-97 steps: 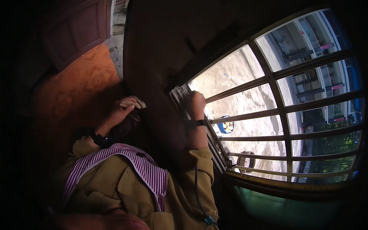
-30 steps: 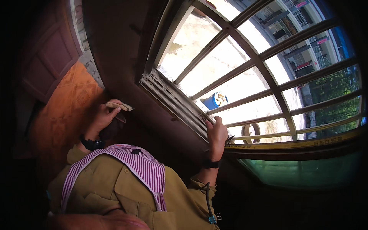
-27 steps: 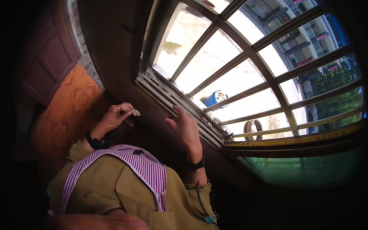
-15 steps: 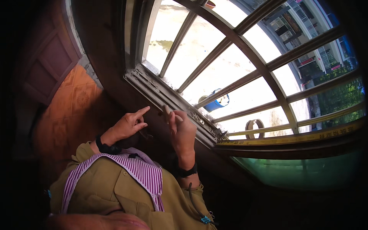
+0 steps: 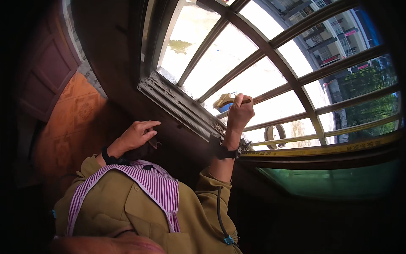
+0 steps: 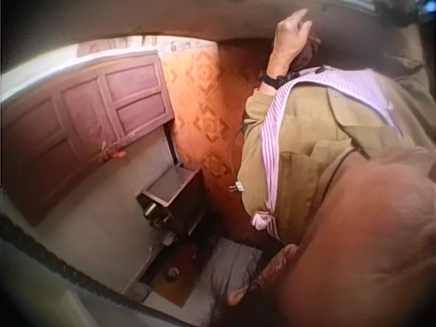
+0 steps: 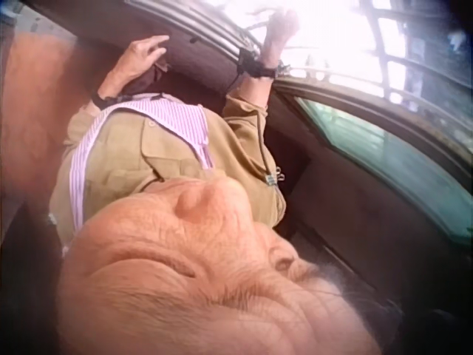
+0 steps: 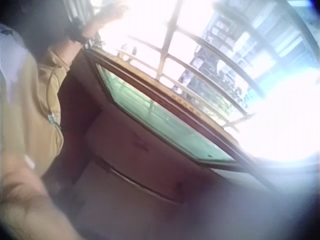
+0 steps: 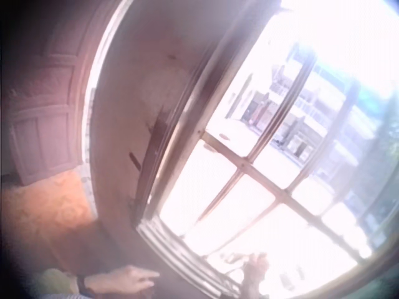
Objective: Cleaning a metal window frame and its tracks using a brush and a cloth.
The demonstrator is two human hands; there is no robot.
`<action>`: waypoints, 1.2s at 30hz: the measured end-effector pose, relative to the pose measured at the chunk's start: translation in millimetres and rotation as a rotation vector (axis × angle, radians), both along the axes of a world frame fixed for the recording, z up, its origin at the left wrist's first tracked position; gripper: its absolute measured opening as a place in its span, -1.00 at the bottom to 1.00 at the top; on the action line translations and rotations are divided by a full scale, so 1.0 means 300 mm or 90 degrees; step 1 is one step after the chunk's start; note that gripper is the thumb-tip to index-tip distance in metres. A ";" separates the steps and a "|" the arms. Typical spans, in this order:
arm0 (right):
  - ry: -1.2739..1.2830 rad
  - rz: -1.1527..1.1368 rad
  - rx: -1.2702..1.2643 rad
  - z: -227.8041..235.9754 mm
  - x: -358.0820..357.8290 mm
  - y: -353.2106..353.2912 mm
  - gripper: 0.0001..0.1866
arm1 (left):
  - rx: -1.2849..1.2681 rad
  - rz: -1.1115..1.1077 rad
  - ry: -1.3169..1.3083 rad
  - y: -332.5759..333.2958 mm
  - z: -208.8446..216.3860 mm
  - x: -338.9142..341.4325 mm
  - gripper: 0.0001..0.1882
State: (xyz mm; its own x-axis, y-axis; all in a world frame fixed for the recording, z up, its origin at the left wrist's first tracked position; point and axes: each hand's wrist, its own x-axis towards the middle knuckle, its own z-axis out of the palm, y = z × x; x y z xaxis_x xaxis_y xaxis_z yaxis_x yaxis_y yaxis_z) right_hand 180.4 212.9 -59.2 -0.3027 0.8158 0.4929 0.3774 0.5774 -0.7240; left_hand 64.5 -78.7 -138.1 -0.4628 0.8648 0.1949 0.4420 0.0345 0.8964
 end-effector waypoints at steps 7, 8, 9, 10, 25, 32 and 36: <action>-0.026 -0.020 -0.086 -0.079 -0.020 -0.126 -0.76 | -0.015 -0.088 0.028 -0.031 0.009 -0.080 -0.69; 0.058 -0.013 -0.084 -0.041 0.006 -0.149 -0.77 | -0.010 -0.067 0.021 -0.036 0.007 -0.097 -0.70; 0.142 -0.004 -0.081 0.007 0.048 -0.186 -0.77 | -0.005 -0.045 0.014 -0.041 0.004 -0.114 -0.71; 0.123 -0.029 -0.072 0.069 0.097 -0.225 -0.78 | -0.004 -0.038 0.019 -0.049 0.001 -0.125 -0.73; 0.086 -0.127 -0.182 0.001 0.194 0.018 -0.78 | -0.005 -0.089 -0.016 -0.030 -0.001 -0.117 -0.77; -0.048 -0.154 -0.079 -0.102 0.248 0.033 -0.81 | 0.008 -0.097 -0.007 0.000 0.012 -0.088 -0.78; 0.245 -0.135 -0.162 0.006 0.305 -0.054 -0.79 | 0.034 -0.097 -0.003 0.026 0.017 -0.088 -0.78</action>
State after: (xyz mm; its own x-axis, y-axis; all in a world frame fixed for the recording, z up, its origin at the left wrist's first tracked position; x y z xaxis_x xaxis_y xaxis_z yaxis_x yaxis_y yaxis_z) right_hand 272.0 196.7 -57.6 0.0475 0.9483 0.3138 0.1451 0.3043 -0.9415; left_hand 38.1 -70.9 -133.0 -0.3280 0.9135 0.2407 0.4339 -0.0807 0.8974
